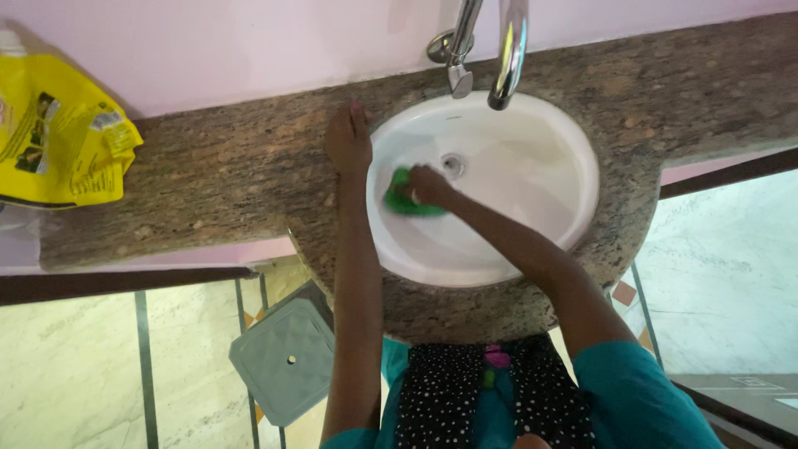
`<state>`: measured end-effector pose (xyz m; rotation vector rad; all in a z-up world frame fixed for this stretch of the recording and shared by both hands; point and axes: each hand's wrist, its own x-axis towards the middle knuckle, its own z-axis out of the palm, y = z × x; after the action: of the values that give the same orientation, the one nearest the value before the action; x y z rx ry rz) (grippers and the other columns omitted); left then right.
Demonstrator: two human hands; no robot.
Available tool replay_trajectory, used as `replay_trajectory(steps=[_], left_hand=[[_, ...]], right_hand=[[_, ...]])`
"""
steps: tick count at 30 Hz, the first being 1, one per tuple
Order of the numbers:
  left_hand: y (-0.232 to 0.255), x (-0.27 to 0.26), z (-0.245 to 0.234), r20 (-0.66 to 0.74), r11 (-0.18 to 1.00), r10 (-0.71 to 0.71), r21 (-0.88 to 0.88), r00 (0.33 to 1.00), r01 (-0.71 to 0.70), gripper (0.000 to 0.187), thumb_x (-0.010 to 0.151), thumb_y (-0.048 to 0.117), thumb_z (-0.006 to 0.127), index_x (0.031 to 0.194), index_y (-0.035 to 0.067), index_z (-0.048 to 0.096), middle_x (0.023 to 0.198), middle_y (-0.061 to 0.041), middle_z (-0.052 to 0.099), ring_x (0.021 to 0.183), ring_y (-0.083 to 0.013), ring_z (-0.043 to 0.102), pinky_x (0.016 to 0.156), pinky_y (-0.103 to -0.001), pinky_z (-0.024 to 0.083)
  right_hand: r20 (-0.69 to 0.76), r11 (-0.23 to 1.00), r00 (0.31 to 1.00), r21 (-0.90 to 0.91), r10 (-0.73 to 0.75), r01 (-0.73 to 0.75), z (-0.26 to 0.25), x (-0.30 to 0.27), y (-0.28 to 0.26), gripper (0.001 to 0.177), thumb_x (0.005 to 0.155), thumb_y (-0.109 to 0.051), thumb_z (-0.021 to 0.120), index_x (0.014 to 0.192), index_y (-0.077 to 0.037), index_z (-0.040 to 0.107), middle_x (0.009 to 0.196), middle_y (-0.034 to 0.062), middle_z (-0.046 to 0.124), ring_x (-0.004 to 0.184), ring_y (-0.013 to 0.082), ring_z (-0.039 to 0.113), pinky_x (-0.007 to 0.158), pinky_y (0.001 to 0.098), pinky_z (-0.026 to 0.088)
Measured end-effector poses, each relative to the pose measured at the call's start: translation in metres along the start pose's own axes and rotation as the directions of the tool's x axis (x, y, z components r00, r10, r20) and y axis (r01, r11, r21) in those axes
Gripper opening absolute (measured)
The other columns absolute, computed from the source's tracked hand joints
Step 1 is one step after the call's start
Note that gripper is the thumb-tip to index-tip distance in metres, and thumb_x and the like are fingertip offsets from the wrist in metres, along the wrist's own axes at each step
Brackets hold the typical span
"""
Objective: The person scrubs the interior of a white bathroom sink with a green sponge, rinses the sponge under running water, and continues scrubbing the basin and faucet area.
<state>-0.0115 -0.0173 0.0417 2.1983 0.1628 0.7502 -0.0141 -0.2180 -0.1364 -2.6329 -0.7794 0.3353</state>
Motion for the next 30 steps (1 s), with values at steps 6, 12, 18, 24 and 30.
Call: replay_trajectory(steps=[6, 12, 18, 24, 30], left_hand=[[-0.006, 0.001, 0.005, 0.02, 0.999, -0.031, -0.018, 0.999, 0.031, 0.048, 0.109, 0.038, 0.042, 0.083, 0.013, 0.072, 0.079, -0.009, 0.073, 0.071, -0.0296, 0.069, 0.067, -0.045, 0.054], [0.004, 0.007, 0.002, 0.065, 0.997, -0.071, 0.004, 0.995, 0.071, 0.048, 0.11, 0.039, 0.04, 0.085, 0.011, 0.071, 0.079, -0.01, 0.073, 0.073, -0.0315, 0.069, 0.065, -0.047, 0.052], [0.001, 0.004, 0.002, 0.078, 0.997, -0.052, 0.068, 0.996, 0.046, 0.049, 0.111, 0.038, 0.04, 0.087, 0.006, 0.069, 0.08, -0.015, 0.069, 0.07, -0.0342, 0.066, 0.063, -0.047, 0.05], [0.003, 0.008, 0.002, 0.061, 0.996, -0.014, 0.085, 0.998, 0.008, 0.044, 0.11, 0.037, 0.042, 0.094, 0.009, 0.071, 0.084, -0.011, 0.073, 0.075, -0.0333, 0.069, 0.066, -0.047, 0.053], [0.003, 0.008, -0.001, 0.044, 0.997, -0.007, -0.077, 0.999, 0.01, 0.039, 0.109, 0.036, 0.043, 0.098, 0.01, 0.07, 0.087, -0.006, 0.075, 0.08, -0.0298, 0.073, 0.07, -0.046, 0.055]], right_hand=[[0.518, 0.979, 0.84, 0.018, 0.162, -0.201, -0.046, -0.12, 0.041, 0.063, 0.092, -0.062, 0.065, 0.085, 0.0, 0.074, 0.092, 0.0234, 0.074, 0.087, 0.0379, 0.075, 0.08, 0.0494, 0.058], [0.003, 0.964, 0.987, -0.216, 0.162, -0.157, -0.113, -0.064, 0.103, 0.035, 0.092, -0.045, 0.067, 0.094, -0.011, 0.076, 0.089, 0.0165, 0.075, 0.083, 0.038, 0.073, 0.072, 0.0552, 0.058], [0.117, 0.993, 0.988, -0.049, -0.103, 0.109, 0.0, -0.018, 0.006, 0.032, 0.099, -0.046, 0.065, 0.105, -0.017, 0.078, 0.104, 0.0165, 0.073, 0.098, 0.0367, 0.07, 0.091, 0.0514, 0.056], [0.087, 0.984, 0.982, -0.059, -0.165, 0.171, -0.052, -0.068, 0.064, 0.027, 0.086, -0.03, 0.068, 0.109, -0.023, 0.081, 0.116, 0.0134, 0.073, 0.109, 0.0352, 0.065, 0.083, 0.0539, 0.053], [0.138, 0.936, 0.942, -0.226, 0.305, -0.269, -0.116, -0.055, 0.085, 0.027, 0.09, -0.034, 0.071, 0.102, -0.01, 0.072, 0.094, 0.0163, 0.077, 0.085, 0.0337, 0.076, 0.074, 0.0502, 0.06]])
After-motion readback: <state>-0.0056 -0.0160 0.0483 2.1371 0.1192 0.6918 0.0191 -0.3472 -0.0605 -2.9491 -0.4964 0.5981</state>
